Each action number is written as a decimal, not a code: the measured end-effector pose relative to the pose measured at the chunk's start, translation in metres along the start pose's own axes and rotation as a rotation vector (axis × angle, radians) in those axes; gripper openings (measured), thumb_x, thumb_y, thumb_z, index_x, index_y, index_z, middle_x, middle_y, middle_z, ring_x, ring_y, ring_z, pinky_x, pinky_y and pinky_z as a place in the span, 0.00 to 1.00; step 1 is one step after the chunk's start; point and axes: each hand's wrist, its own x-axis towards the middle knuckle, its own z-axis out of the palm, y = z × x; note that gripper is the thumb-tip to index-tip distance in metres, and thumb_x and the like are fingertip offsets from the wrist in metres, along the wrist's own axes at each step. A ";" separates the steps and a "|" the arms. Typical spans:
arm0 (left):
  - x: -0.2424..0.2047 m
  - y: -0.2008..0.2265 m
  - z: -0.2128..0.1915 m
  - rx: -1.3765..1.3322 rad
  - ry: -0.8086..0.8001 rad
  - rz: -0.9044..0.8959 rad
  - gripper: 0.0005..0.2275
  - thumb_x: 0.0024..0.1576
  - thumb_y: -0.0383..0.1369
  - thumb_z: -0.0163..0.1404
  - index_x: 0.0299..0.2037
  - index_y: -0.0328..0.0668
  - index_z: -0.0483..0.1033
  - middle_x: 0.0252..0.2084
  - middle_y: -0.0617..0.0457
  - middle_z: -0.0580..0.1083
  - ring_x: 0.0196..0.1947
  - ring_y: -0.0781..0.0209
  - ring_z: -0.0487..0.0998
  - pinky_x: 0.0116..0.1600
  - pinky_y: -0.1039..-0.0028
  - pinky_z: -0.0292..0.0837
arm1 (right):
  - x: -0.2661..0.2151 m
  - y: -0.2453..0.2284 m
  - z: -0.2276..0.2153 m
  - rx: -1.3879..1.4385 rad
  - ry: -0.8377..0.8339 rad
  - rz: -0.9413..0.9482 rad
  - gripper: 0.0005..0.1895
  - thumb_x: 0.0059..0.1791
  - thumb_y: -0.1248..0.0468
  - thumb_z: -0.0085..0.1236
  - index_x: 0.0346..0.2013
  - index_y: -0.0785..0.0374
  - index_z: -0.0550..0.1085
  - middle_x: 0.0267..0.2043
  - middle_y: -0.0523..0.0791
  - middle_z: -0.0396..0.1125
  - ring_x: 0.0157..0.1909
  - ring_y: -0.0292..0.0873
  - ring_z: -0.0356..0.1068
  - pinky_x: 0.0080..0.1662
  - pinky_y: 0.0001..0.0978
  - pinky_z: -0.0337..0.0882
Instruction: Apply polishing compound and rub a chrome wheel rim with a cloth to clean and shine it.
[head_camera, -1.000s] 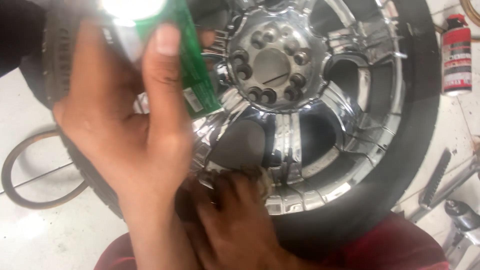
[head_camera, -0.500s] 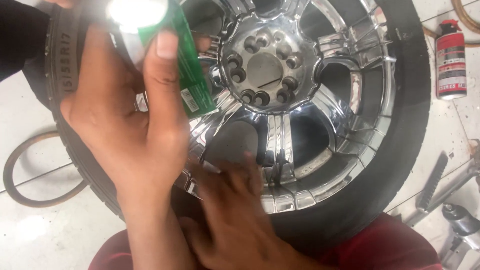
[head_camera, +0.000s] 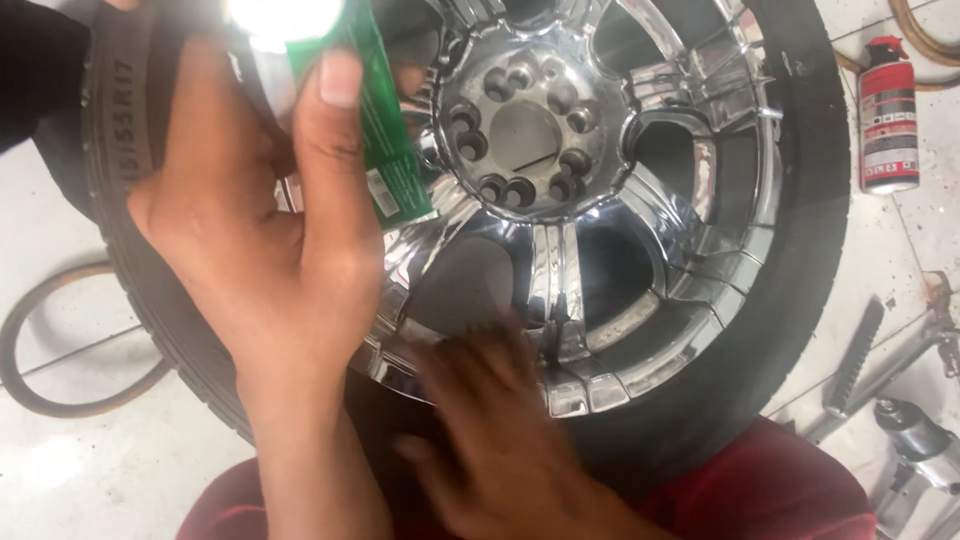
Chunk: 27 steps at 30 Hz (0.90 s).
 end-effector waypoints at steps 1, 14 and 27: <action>0.001 0.000 -0.001 -0.006 0.007 -0.017 0.09 0.76 0.33 0.43 0.54 0.33 0.70 0.45 0.54 0.83 0.41 0.73 0.87 0.41 0.88 0.76 | -0.006 0.004 -0.004 -0.094 -0.023 0.009 0.39 0.50 0.54 0.58 0.70 0.70 0.59 0.65 0.56 0.62 0.72 0.60 0.55 0.75 0.69 0.35; 0.001 0.004 0.000 0.048 0.008 -0.046 0.06 0.77 0.29 0.44 0.55 0.33 0.70 0.45 0.54 0.83 0.41 0.72 0.86 0.45 0.86 0.77 | 0.001 0.005 -0.011 -0.192 -0.096 0.069 0.47 0.48 0.42 0.60 0.71 0.68 0.56 0.65 0.56 0.61 0.72 0.61 0.52 0.71 0.73 0.30; 0.003 0.001 -0.002 0.046 0.012 -0.035 0.08 0.77 0.30 0.45 0.55 0.31 0.70 0.45 0.51 0.83 0.42 0.69 0.87 0.42 0.84 0.76 | -0.007 0.012 -0.010 -0.227 -0.134 0.033 0.42 0.49 0.43 0.60 0.69 0.66 0.59 0.63 0.58 0.62 0.71 0.60 0.53 0.70 0.73 0.31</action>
